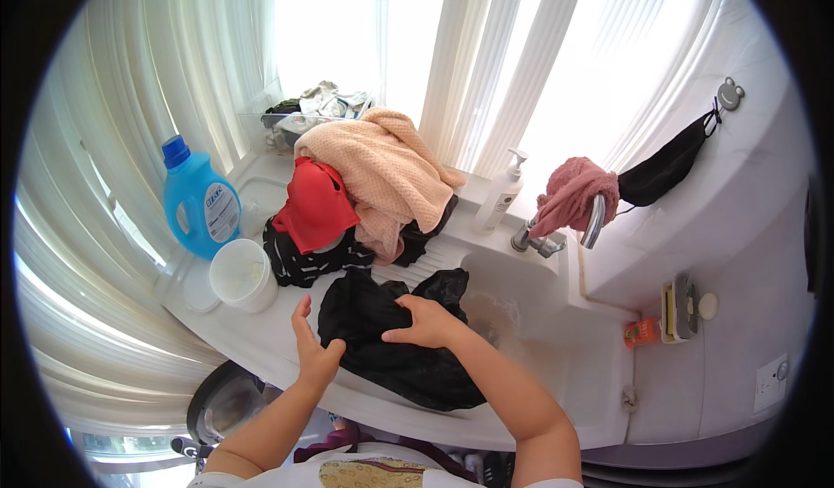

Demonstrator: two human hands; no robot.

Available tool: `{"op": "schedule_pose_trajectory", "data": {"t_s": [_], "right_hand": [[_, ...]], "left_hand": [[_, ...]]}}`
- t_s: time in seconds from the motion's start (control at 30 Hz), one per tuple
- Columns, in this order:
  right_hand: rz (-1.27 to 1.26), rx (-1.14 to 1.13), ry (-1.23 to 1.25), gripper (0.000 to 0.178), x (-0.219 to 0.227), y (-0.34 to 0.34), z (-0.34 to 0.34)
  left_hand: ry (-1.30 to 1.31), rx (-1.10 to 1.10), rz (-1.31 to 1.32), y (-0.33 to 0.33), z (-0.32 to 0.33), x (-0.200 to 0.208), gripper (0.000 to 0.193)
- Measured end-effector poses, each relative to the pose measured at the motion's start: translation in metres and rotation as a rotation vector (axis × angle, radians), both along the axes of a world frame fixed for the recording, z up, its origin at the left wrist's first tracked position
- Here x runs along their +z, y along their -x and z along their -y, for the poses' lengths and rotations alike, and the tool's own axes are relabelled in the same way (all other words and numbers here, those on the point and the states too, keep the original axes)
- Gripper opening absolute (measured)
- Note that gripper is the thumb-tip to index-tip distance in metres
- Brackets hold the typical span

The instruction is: The person washes a black garment by hand in a sink, pouring white detergent from a cup onto the fabric and scrubbing it thoroughly before rinsing.

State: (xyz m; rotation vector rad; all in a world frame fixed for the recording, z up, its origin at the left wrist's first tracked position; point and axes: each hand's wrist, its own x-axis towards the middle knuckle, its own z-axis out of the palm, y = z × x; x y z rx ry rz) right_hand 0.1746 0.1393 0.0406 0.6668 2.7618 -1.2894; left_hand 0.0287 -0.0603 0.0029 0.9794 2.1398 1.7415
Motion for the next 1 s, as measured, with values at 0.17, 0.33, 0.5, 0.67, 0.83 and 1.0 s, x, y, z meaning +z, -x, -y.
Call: {"op": "schedule_pose_trajectory", "data": {"t_s": [0.17, 0.33, 0.5, 0.67, 0.83, 1.0], "right_hand": [[-0.045, -0.335, -0.192, 0.065, -0.018, 0.034, 0.012], [-0.18, -0.132, -0.116, 0.047, -0.002, -0.006, 0.057], [-0.435, -0.192, -0.839, 0.038, -0.047, -0.008, 0.1], [-0.351, -0.499, -0.776, 0.051, -0.035, 0.041, 0.023], [-0.143, -0.163, -0.457, 0.067, -0.018, -0.006, 0.054], [-0.533, -0.237, -0.678, 0.04, -0.051, -0.002, 0.067]], "left_hand": [[0.183, -0.239, -0.467, 0.031, -0.079, 0.009, 0.057], [0.168, -0.705, -0.555, 0.038, -0.05, 0.02, 0.033], [0.232, -0.553, -0.742, 0.023, -0.041, -0.01, 0.02], [0.304, -0.266, -0.69, 0.045, -0.117, -0.018, 0.032], [0.254, -0.773, -0.544, 0.044, -0.055, 0.003, 0.032], [0.034, -0.717, -0.722, 0.031, -0.054, -0.01, 0.029]]}}
